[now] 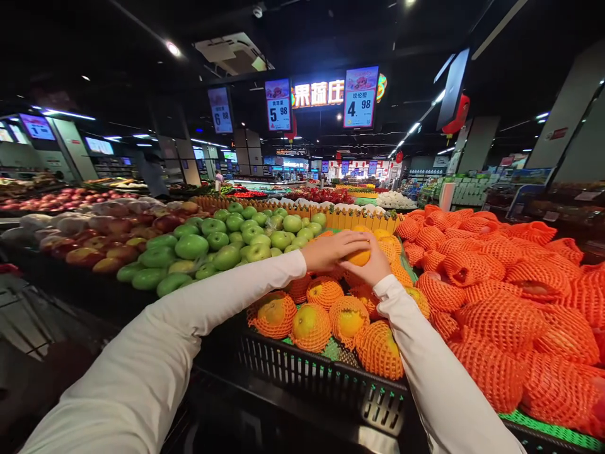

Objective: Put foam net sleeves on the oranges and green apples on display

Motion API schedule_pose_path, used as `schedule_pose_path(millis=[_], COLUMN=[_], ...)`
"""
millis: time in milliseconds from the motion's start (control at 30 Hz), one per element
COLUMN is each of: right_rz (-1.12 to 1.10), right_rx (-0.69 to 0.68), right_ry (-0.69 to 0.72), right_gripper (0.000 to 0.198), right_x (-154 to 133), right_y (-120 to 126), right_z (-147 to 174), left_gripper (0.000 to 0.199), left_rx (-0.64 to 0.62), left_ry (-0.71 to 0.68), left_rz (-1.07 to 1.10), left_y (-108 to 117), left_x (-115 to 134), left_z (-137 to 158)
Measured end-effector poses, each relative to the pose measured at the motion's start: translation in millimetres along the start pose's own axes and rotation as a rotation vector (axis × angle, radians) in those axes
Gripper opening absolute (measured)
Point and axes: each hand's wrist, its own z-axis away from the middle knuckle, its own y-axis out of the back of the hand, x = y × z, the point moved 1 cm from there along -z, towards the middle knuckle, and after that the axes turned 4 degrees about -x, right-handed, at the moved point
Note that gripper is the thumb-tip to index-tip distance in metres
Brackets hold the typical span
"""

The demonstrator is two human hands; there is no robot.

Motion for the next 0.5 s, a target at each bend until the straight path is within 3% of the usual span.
schedule_pose_path(millis=[67,133,200,267,400,500], right_rz=[-0.106,-0.148,-0.082,-0.006,-0.041,0.054], right_rx=[-0.109,-0.284,-0.434,-0.492,-0.472,-0.439], right_ry=[0.014,-0.022,-0.061,-0.062,0.026,0.124], right_gripper=[0.099,0.099,0.095,0.094,0.091,0.089], right_x=[2,4,4,4,6,14], right_y=[-3,-6,-8,-8,-5,-3], right_z=[1,2,4,6,4,-2], left_gripper=[0.058,0.062,0.058,0.044,0.036,0.037], left_rx=[-0.111,-0.127,-0.047,0.074,0.316,0.391], left_ry=[-0.022,0.077,0.241,0.430,0.901,1.350], left_rz=[-0.030,-0.045,-0.074,-0.126,-0.204,-0.278], left_y=[13,32,54,77,105,102], left_x=[6,15,26,37,47,53], left_z=[13,32,61,102,227,348])
